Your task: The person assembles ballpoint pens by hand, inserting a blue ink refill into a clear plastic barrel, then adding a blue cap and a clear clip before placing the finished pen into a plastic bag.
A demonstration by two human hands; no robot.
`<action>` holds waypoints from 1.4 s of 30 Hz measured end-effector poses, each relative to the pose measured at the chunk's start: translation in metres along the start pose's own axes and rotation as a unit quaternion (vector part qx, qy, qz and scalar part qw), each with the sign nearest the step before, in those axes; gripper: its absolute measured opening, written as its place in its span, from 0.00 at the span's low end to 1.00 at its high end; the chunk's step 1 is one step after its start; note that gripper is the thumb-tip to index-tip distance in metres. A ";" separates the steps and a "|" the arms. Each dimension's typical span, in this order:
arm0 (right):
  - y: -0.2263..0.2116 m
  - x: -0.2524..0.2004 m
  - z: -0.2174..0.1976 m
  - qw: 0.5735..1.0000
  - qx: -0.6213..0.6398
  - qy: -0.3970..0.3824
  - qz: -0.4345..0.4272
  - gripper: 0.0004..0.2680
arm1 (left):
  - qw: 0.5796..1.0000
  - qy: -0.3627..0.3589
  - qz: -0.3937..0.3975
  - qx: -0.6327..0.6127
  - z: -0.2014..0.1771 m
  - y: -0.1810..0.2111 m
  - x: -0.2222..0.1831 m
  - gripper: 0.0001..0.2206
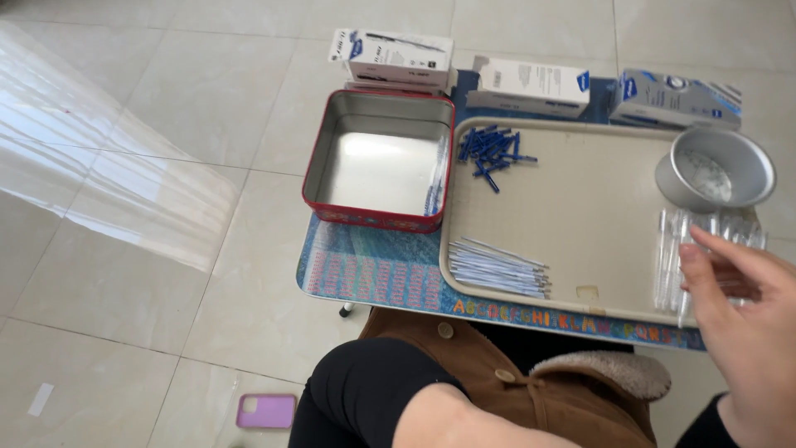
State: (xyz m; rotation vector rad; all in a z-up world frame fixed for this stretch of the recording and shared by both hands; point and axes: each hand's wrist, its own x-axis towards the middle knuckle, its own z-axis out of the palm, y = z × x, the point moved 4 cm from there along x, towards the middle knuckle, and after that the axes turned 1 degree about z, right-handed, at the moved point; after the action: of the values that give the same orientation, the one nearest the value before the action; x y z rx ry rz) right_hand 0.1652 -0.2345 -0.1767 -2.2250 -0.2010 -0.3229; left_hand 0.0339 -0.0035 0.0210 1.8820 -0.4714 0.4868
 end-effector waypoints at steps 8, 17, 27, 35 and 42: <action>-0.036 -0.005 -0.015 0.998 -0.050 0.030 0.006 0.07 | 0.936 -0.078 -0.101 0.327 -0.024 -0.180 0.037 0.09; -0.025 0.002 0.000 0.995 -0.093 -0.001 0.017 0.07 | 0.773 -0.299 -0.354 0.434 -0.001 -0.324 0.022 0.09; -0.020 0.007 0.012 0.994 -0.093 -0.037 0.049 0.09 | 0.801 -0.273 -0.377 0.376 -0.003 -0.330 0.014 0.12; -0.019 0.011 0.018 0.995 -0.088 -0.010 -0.045 0.08 | 0.834 0.032 -0.265 0.483 -0.018 -0.281 0.011 0.15; -0.056 0.013 0.055 0.891 -0.101 0.040 -0.441 0.15 | 0.929 -0.156 -0.098 0.320 0.064 -0.220 0.002 0.14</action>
State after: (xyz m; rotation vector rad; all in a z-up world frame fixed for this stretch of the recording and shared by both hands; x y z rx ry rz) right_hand 0.1725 -0.1563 -0.1642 -2.1818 -1.1916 -0.9533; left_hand 0.1606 0.0102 -0.1696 2.6298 -0.3442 0.2118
